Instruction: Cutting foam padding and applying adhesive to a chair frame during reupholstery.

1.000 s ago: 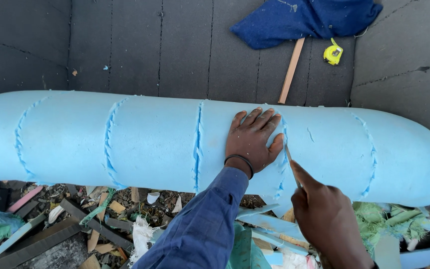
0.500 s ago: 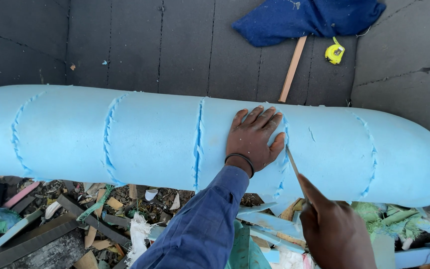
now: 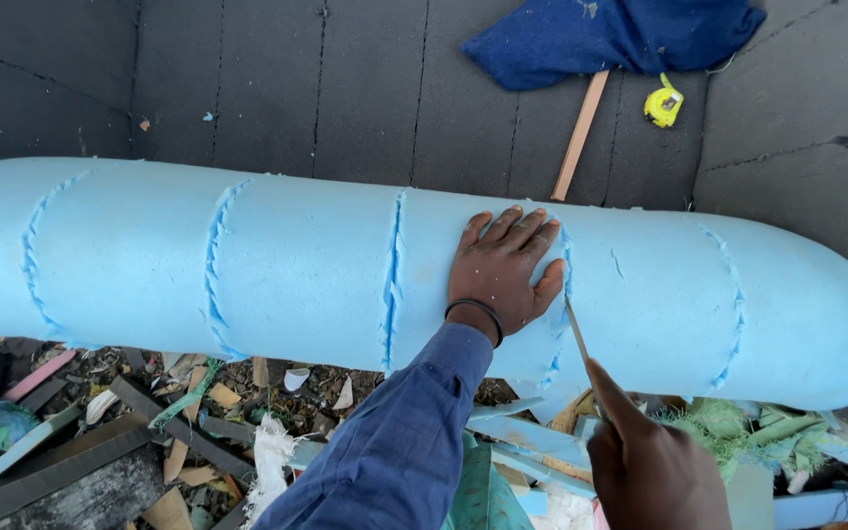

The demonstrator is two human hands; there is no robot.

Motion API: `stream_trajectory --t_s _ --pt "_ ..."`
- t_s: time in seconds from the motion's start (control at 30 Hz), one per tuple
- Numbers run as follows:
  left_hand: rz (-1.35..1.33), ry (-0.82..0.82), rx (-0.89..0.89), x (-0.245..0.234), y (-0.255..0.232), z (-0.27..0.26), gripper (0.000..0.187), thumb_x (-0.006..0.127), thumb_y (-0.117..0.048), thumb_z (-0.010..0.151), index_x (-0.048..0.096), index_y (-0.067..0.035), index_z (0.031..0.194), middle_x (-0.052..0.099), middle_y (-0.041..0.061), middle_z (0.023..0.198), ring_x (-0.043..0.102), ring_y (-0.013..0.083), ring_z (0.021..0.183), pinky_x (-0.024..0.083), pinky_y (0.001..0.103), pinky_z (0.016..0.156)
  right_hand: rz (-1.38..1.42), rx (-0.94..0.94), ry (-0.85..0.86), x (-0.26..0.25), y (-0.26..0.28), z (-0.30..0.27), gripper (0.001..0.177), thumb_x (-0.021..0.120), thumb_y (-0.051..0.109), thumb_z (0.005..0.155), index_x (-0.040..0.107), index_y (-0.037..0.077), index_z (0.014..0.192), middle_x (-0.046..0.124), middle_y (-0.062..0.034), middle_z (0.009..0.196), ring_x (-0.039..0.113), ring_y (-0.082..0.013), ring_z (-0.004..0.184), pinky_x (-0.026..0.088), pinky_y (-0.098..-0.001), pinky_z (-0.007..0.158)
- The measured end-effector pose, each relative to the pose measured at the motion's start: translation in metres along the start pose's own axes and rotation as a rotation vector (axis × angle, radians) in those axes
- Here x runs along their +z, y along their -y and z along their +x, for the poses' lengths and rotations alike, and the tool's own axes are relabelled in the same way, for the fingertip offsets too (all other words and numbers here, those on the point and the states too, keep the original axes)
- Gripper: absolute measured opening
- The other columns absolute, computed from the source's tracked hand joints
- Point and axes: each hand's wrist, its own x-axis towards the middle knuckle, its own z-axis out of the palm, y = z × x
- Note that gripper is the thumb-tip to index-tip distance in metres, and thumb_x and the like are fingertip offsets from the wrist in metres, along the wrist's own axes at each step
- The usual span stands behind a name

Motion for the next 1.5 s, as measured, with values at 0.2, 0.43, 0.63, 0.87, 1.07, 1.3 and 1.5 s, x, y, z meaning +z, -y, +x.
stream_trajectory --t_s 0.2,0.43,0.63,0.87,1.07,1.3,1.5 --pt "0.027 -0.023 0.014 -0.017 -0.006 0.006 0.060 0.053 -0.053 0.114 0.074 -0.018 0.159 0.072 0.004 0.165 0.061 0.0321 0.159 0.035 0.059 0.137 0.140 -0.087 -0.136 0.018 0.015 0.030 0.078 0.051 0.022 0.104 0.045 0.036 0.181 0.067 -0.0144 0.051 0.055 -0.0291 0.044 0.046 -0.0478 0.054" --pt "0.018 -0.003 0.017 -0.015 -0.004 0.005 0.062 0.052 -0.055 0.115 0.072 -0.019 0.161 0.070 0.004 0.167 0.059 0.0323 0.160 0.034 0.060 0.139 0.095 -0.066 -0.145 0.028 -0.006 -0.001 0.079 0.055 0.020 0.103 0.049 0.046 0.178 0.063 -0.0085 0.053 0.056 -0.0228 0.045 0.048 -0.0442 0.052" --pt "0.023 -0.041 0.020 -0.014 -0.004 0.005 0.061 0.052 -0.055 0.114 0.074 -0.019 0.159 0.072 0.004 0.165 0.062 0.0323 0.158 0.036 0.059 0.137 0.044 0.019 -0.220 0.067 0.000 0.000 0.077 0.057 0.034 0.103 0.048 0.057 0.176 0.063 0.0000 0.047 0.055 -0.0156 0.041 0.052 -0.0369 0.051" --pt "0.023 -0.035 0.029 -0.015 -0.005 0.004 0.061 0.052 -0.054 0.114 0.073 -0.019 0.159 0.072 0.004 0.165 0.062 0.0323 0.158 0.036 0.059 0.137 0.130 0.004 -0.187 0.049 0.009 0.004 0.074 0.051 0.028 0.108 0.046 0.046 0.179 0.067 -0.0091 0.055 0.059 -0.0246 0.047 0.050 -0.0456 0.052" --pt "0.021 -0.059 0.033 -0.015 -0.005 0.004 0.060 0.054 -0.054 0.114 0.075 -0.018 0.157 0.073 0.004 0.163 0.063 0.0325 0.157 0.037 0.059 0.137 0.125 0.007 -0.220 0.081 -0.015 -0.017 0.083 0.061 0.031 0.103 0.042 0.058 0.179 0.056 -0.0045 0.051 0.054 -0.0169 0.042 0.048 -0.0372 0.050" --pt "0.034 -0.059 0.038 -0.027 -0.008 0.008 0.057 0.057 -0.051 0.112 0.077 -0.017 0.154 0.076 0.005 0.160 0.066 0.0320 0.153 0.038 0.058 0.135 0.223 -0.166 -0.483 0.086 0.012 0.023 0.072 0.057 0.015 0.105 0.060 0.033 0.174 0.059 -0.0044 0.052 0.043 -0.0195 0.042 0.039 -0.0441 0.046" --pt "0.027 -0.040 0.028 -0.014 -0.003 0.006 0.061 0.054 -0.055 0.114 0.075 -0.018 0.157 0.074 0.004 0.163 0.062 0.0315 0.157 0.037 0.059 0.137 0.101 0.013 -0.390 0.110 -0.023 -0.042 0.077 0.065 0.033 0.100 0.053 0.063 0.171 0.066 0.0005 0.059 0.045 -0.0163 0.046 0.053 -0.0312 0.055"
